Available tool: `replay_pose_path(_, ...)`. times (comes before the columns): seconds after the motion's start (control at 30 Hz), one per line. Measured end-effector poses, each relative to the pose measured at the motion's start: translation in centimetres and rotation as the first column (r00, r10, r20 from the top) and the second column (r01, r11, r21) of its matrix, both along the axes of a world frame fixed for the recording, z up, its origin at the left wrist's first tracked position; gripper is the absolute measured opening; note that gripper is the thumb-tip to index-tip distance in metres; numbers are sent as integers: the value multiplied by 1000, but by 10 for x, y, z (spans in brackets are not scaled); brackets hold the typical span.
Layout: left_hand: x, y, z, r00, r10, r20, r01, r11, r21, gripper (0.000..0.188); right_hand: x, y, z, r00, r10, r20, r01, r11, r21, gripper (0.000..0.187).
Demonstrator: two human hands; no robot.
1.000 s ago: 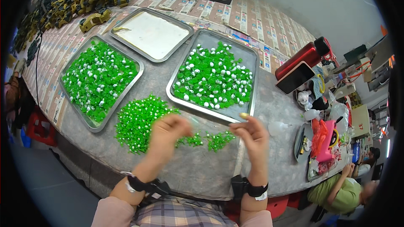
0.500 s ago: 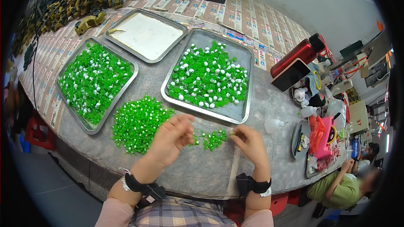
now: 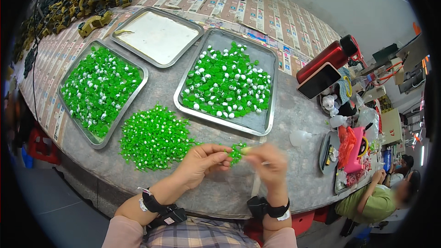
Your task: The person sits at a table and repeatedly assembles small green and white candy pieces. They pick up a green piece, apply a small amount of liquid from a squeeze bottle, and attach a white piece to it. The finished items are placed into a metal tray on the table.
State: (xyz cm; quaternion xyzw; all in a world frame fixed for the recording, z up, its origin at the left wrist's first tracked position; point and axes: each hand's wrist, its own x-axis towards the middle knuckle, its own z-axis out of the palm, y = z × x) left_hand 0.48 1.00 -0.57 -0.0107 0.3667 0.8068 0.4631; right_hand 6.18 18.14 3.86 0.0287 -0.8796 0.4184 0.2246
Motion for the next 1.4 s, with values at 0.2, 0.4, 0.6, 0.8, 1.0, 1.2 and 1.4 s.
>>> replay_pose_path(0.2, -2, -1, 5, 987, 154, -43, -154, 988, -6, 20, 27, 90, -6, 612, -747, -259, 668, 664, -338, 29)
replay_pose_path(0.4, 0, 3, 7, 986, 118, -116, -121, 992, -23, 21, 43, 134, -63, 788, -530, 313, 574, 817, -60, 56)
replay_pose_path(0.6, -2, -2, 3, 989, 121, -91, -122, 992, -13, 20, 21, 71, -9, 881, -463, 98, 448, 750, -486, 38)
replay_pose_path(0.8, -2, -3, 1, 991, 128, -46, -127, 992, 26, 16, 20, 16, 25, 908, -409, -93, 343, 851, -398, 58)
replay_pose_path(1.0, -2, -4, 2, 988, 152, -32, -151, 988, 19, 9, 6, -20, 27, 874, -437, -211, 277, 806, -523, 60)
replay_pose_path(1.2, -2, -2, 3, 992, 117, -54, -116, 993, 22, 8, 7, -28, 6, 847, -358, -394, 197, 898, -394, 61)
replay_pose_path(1.4, -1, -2, 2, 994, 96, -62, -92, 994, 51, 8, 2, -28, 4, 830, -280, -482, 148, 945, -293, 56)
